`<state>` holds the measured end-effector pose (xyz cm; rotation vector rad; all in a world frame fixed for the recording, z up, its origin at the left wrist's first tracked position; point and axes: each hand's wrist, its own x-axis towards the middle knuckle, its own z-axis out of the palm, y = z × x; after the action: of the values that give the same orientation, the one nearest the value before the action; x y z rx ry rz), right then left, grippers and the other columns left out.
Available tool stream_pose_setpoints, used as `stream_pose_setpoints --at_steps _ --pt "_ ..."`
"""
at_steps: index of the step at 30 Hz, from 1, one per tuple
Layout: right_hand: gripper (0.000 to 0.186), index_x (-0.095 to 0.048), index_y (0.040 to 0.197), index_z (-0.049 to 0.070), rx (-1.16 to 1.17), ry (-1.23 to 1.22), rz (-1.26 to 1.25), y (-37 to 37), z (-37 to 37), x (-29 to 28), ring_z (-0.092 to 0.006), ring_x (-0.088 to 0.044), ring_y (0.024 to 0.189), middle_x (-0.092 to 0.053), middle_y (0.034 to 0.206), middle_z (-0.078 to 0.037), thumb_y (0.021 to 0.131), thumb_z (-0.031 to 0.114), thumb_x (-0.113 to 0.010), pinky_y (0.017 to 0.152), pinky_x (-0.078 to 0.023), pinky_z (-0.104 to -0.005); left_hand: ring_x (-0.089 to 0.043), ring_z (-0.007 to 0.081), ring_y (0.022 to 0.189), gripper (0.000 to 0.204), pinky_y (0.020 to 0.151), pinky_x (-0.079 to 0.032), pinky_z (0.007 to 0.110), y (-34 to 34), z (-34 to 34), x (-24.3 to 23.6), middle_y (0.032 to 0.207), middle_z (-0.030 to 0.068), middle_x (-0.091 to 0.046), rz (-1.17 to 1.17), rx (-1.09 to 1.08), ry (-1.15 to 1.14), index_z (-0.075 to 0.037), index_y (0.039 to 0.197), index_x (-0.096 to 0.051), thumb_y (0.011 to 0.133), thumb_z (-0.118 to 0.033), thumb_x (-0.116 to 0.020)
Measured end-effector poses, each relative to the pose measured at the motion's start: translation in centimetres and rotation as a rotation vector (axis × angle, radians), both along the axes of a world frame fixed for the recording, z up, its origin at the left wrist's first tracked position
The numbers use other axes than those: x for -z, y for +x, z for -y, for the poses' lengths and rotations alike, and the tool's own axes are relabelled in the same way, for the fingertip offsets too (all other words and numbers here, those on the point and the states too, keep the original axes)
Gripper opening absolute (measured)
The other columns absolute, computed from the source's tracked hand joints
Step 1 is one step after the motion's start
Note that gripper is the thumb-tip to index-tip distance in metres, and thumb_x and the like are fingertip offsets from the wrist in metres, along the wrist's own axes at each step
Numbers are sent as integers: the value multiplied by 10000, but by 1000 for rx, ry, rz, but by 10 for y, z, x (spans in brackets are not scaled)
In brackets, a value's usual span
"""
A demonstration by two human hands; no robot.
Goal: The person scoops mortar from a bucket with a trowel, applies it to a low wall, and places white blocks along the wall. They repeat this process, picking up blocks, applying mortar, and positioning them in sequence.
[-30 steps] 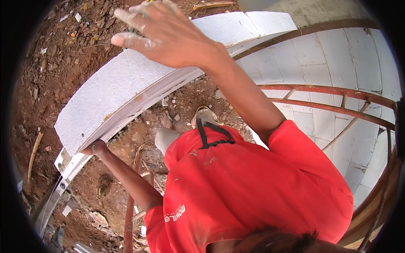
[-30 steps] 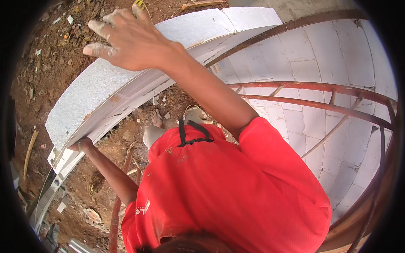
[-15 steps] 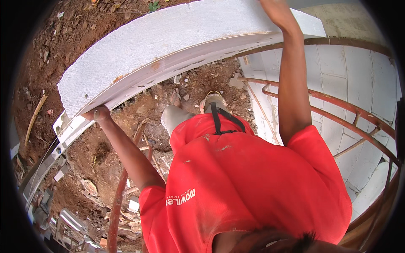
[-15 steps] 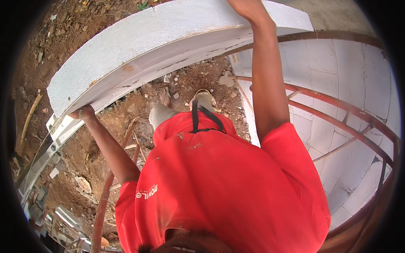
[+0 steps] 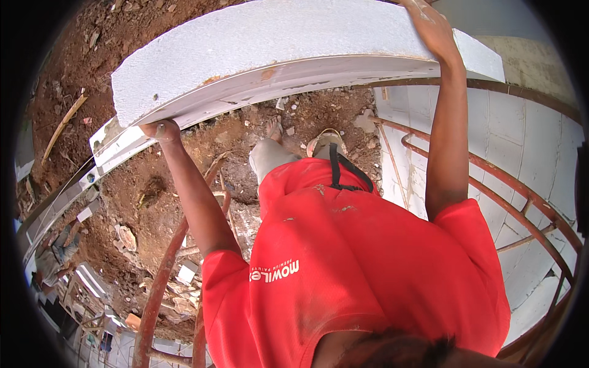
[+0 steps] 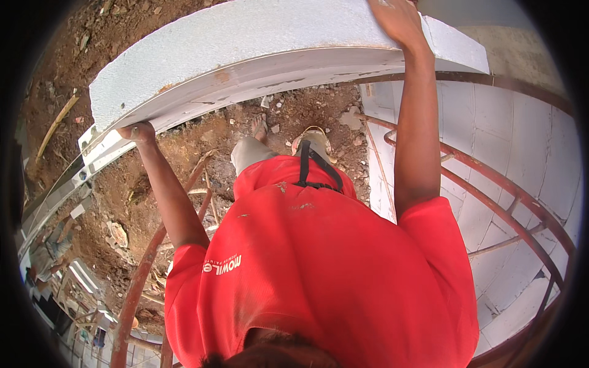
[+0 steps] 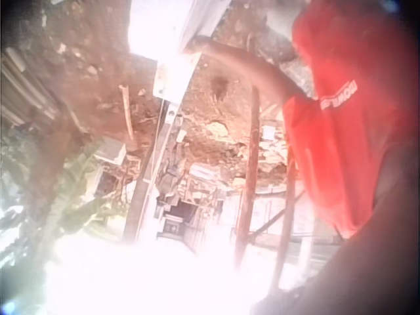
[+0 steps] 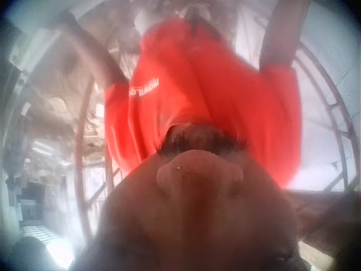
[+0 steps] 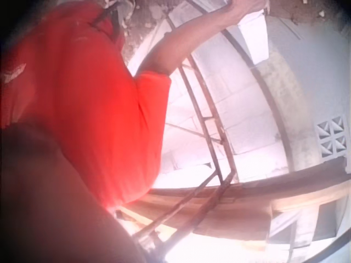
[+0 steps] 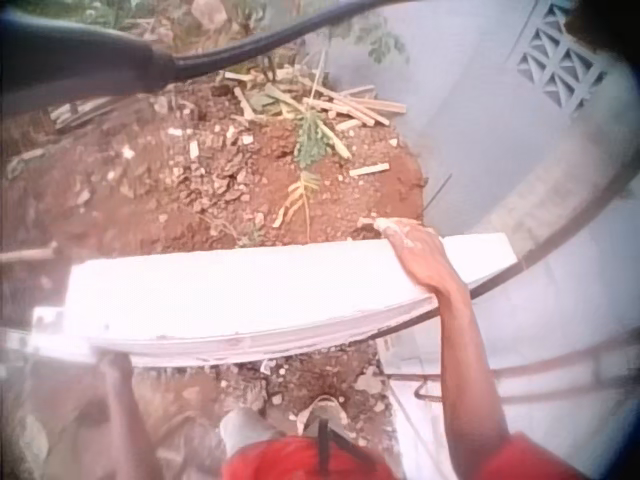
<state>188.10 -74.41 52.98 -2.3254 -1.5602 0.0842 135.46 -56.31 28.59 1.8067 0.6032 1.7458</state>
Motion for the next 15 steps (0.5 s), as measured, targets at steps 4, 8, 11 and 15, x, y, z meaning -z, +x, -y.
stream_pose_setpoints --at_steps 4,8,11,15 --pt "638 -640 1418 72 -1 56 -128 14 10 -1 -302 -567 1340 -624 1442 -156 1036 564 -503 1144 -388 -374 -486 243 1375 650 1139 -422 454 1 32 -27 1494 100 -499 255 110 -620 -73 1528 -400 1053 -507 -496" --pt "713 -649 1389 38 174 -39 -147 29 19 -1 -292 -601 1278 -648 1397 -178 1003 624 -519 1126 -391 -370 -624 300 1239 754 1061 -501 443 -17 64 -81 1364 140 -650 -204 77 -724 -41 1411 -569 820 -409 -859" --pt "697 -657 1385 61 247 -68 -210 37 14 3 -281 -624 1231 -676 1353 -165 1000 623 -512 1107 -403 -369 -668 319 1169 759 1021 -528 413 -18 52 -102 1275 147 -712 -886 -133 -642 -17 1282 -673 693 -407 -949" --pt "654 -662 1387 79 131 -128 -188 33 6 0 -279 -645 1179 -691 1319 -167 1014 589 -492 1063 -433 -360 -692 313 1143 642 1019 -533 384 -17 18 -105 1161 173 -757 -1246 23 -719 -40 1165 -756 715 -469 -917"
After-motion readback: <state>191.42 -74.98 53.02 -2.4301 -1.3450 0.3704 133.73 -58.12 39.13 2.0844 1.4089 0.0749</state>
